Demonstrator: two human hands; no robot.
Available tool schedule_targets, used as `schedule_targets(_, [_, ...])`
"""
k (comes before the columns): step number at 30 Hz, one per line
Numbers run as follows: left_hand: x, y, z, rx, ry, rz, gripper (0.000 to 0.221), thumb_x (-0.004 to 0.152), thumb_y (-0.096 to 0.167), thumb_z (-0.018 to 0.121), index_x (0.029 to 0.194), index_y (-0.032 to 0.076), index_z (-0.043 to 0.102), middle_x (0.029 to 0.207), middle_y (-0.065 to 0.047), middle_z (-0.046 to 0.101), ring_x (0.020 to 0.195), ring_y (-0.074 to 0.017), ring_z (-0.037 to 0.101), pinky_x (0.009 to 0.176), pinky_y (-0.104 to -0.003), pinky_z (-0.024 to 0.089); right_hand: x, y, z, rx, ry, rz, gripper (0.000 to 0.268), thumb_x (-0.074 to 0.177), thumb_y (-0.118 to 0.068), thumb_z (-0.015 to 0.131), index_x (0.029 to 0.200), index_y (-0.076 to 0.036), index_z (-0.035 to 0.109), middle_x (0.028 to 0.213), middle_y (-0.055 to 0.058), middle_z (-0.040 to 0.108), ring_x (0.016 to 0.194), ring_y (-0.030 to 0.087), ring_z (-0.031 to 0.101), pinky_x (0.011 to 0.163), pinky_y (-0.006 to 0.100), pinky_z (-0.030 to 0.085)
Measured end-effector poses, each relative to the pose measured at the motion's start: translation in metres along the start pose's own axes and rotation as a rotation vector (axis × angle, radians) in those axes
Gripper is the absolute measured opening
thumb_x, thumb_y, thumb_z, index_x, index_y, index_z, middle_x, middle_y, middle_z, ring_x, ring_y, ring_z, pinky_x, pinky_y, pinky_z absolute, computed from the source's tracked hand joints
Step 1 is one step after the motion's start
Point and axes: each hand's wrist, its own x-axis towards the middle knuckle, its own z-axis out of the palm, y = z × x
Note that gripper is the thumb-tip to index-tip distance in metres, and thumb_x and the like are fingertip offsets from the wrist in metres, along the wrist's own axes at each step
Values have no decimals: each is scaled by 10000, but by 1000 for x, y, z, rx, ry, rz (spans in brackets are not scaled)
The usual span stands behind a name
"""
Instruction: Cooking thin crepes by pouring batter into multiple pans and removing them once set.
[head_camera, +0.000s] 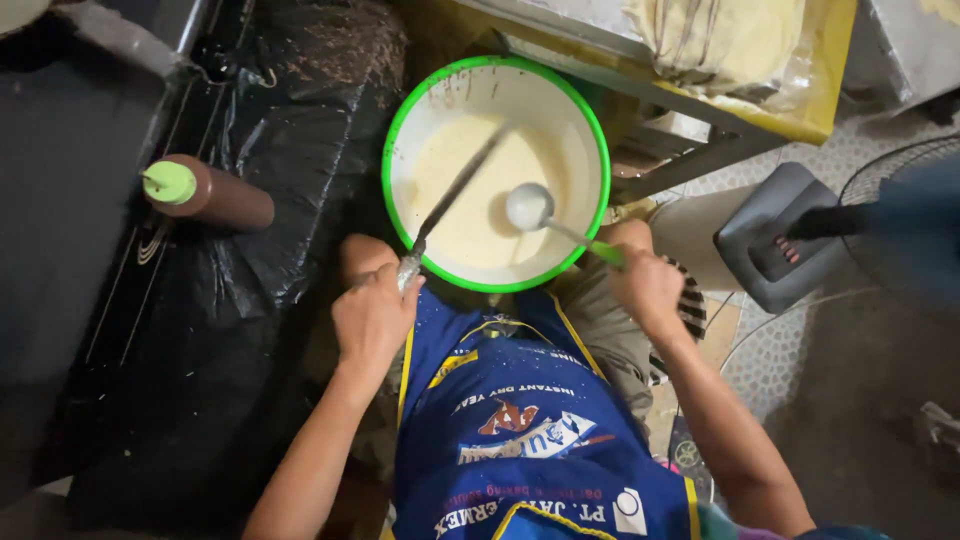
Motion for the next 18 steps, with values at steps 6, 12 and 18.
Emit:
schedule_targets(6, [6, -12, 34, 379, 767, 423, 319, 899, 440, 666, 1000, 140, 700, 653, 1, 580, 509, -208, 624, 510, -319, 505, -7, -32, 5, 17, -124, -136, 357, 891, -368, 589, 1209, -353, 750, 897, 93, 765, 822, 403, 769, 746, 532, 610])
schedule_targets(12, [13, -9, 52, 361, 834, 410, 346, 902, 434, 648, 1022, 114, 707, 672, -21, 576, 535, -212, 615, 534, -310, 511, -7, -35, 8, 22, -277, -142, 428, 963, -312, 456, 1326, -386, 670, 988, 112, 766, 917, 393, 774, 797, 507, 618])
schedule_targets(18, [10, 4, 57, 139, 642, 170, 301, 821, 433, 734, 886, 144, 676, 624, -33, 631, 510, -263, 667, 488, -401, 546, -13, -26, 11, -99, -276, -199, 520, 959, -477, 574, 1476, -428, 548, 1133, 122, 738, 982, 398, 771, 823, 505, 626])
